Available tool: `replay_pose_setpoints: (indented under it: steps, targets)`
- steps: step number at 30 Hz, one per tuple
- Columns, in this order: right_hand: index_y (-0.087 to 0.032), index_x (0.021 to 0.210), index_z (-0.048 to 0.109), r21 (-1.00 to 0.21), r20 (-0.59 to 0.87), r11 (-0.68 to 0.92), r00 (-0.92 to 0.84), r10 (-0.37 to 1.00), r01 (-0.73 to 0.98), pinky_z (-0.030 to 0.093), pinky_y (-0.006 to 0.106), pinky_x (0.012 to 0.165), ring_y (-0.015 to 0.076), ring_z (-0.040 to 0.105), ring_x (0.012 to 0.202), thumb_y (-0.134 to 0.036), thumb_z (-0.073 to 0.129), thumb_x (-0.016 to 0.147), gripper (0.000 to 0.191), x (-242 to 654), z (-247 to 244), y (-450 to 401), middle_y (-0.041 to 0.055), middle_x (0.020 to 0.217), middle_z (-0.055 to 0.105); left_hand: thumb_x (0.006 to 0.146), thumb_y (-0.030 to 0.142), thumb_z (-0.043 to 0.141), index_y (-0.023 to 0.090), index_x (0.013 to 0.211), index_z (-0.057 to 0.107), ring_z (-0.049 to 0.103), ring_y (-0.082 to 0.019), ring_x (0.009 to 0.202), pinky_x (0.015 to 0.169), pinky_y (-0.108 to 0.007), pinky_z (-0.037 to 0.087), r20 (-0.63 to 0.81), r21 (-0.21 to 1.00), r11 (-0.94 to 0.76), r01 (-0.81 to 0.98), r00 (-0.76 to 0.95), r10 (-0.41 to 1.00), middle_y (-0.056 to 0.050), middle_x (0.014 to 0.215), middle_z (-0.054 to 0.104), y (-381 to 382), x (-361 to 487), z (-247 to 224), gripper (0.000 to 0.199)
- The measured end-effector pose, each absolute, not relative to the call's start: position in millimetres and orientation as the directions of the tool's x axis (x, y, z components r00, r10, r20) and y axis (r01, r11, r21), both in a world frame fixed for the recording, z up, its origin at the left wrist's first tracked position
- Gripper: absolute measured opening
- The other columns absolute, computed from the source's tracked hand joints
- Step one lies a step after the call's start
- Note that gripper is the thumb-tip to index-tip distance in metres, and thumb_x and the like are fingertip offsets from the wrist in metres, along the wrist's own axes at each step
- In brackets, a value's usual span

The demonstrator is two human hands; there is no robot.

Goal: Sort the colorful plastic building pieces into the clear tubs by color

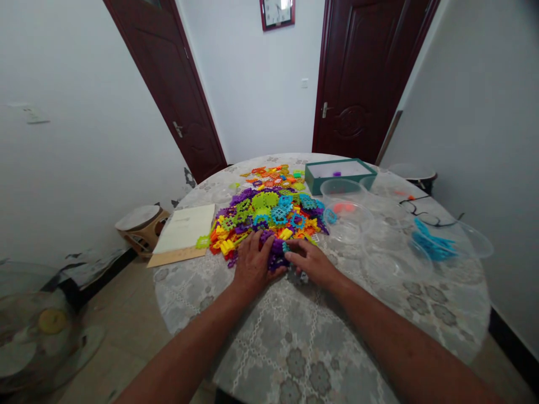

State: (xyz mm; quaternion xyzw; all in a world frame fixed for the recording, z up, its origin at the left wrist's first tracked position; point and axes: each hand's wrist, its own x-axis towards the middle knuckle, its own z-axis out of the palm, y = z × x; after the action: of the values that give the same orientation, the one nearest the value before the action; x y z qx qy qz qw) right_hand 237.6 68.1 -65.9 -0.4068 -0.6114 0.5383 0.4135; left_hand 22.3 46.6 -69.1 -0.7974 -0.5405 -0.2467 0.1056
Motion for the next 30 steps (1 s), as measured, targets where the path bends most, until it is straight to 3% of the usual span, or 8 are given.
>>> replay_pose_setpoints:
  steps: [6, 16, 20, 24, 30]
  targets:
    - [-0.023, 0.12, 0.073, -0.997, 0.042, 0.023, -0.279, 0.959, -0.07, 0.057, 0.024, 0.057, 0.0175, 0.07, 0.083, -0.038, 0.076, 0.088, 0.036, 240.1, -66.4, 72.1, 0.0067, 0.106, 0.075, 0.089, 0.046, 0.076, 0.027, 0.148, 0.057, 0.041, -0.042, 0.146, 0.122, -0.064, 0.032, 0.516, 0.124, -0.335, 0.934, 0.227, 0.826, -0.017, 0.155, 0.048, 71.7, 35.7, -59.8, 0.065]
    - [-0.024, 0.122, 0.071, -0.971, -0.005, -0.057, -0.217, 0.976, -0.232, 0.06, 0.026, 0.058, 0.0122, 0.069, 0.065, -0.041, 0.08, 0.086, 0.041, 241.5, -75.9, 87.2, 0.0047, 0.108, 0.075, 0.085, 0.045, 0.078, 0.025, 0.146, 0.058, 0.039, -0.044, 0.146, 0.119, -0.064, 0.034, 0.492, 0.171, -0.324, 0.931, 0.204, 0.846, -0.018, 0.15, 0.05, 92.2, 47.0, -56.8, 0.068]
    - [-0.023, 0.119, 0.072, -0.952, 0.003, -0.058, -0.197, 0.98, -0.3, 0.062, 0.028, 0.064, 0.0142, 0.071, 0.074, -0.04, 0.085, 0.081, 0.044, 241.0, -79.4, 92.5, 0.0061, 0.112, 0.075, 0.085, 0.042, 0.078, 0.024, 0.146, 0.057, 0.041, -0.044, 0.145, 0.117, -0.063, 0.038, 0.489, 0.17, -0.316, 0.934, 0.198, 0.849, -0.019, 0.151, 0.05, 95.9, 49.5, -57.6, 0.068]
    - [-0.023, 0.118, 0.072, -0.947, 0.02, -0.042, -0.19, 0.982, -0.317, 0.064, 0.032, 0.071, 0.0174, 0.072, 0.086, -0.042, 0.085, 0.081, 0.044, 240.9, -80.7, 92.9, 0.0075, 0.122, 0.073, 0.089, 0.038, 0.075, 0.026, 0.144, 0.06, 0.05, -0.04, 0.138, 0.112, -0.06, 0.045, 0.488, 0.196, -0.394, 0.898, 0.259, 0.834, -0.017, 0.153, 0.05, 90.6, 41.8, -57.4, 0.058]
    - [-0.023, 0.117, 0.072, -0.906, -0.05, -0.119, -0.178, 0.983, -0.406, 0.063, 0.03, 0.075, 0.0168, 0.073, 0.084, -0.038, 0.084, 0.08, 0.041, 241.1, -68.7, 89.4, 0.0045, 0.11, 0.074, 0.094, 0.027, 0.067, 0.028, 0.134, 0.068, 0.061, -0.032, 0.126, 0.105, -0.052, 0.053, 0.468, 0.237, -0.566, 0.789, 0.418, 0.779, -0.014, 0.143, 0.059, 87.5, 25.9, -51.5, 0.039]
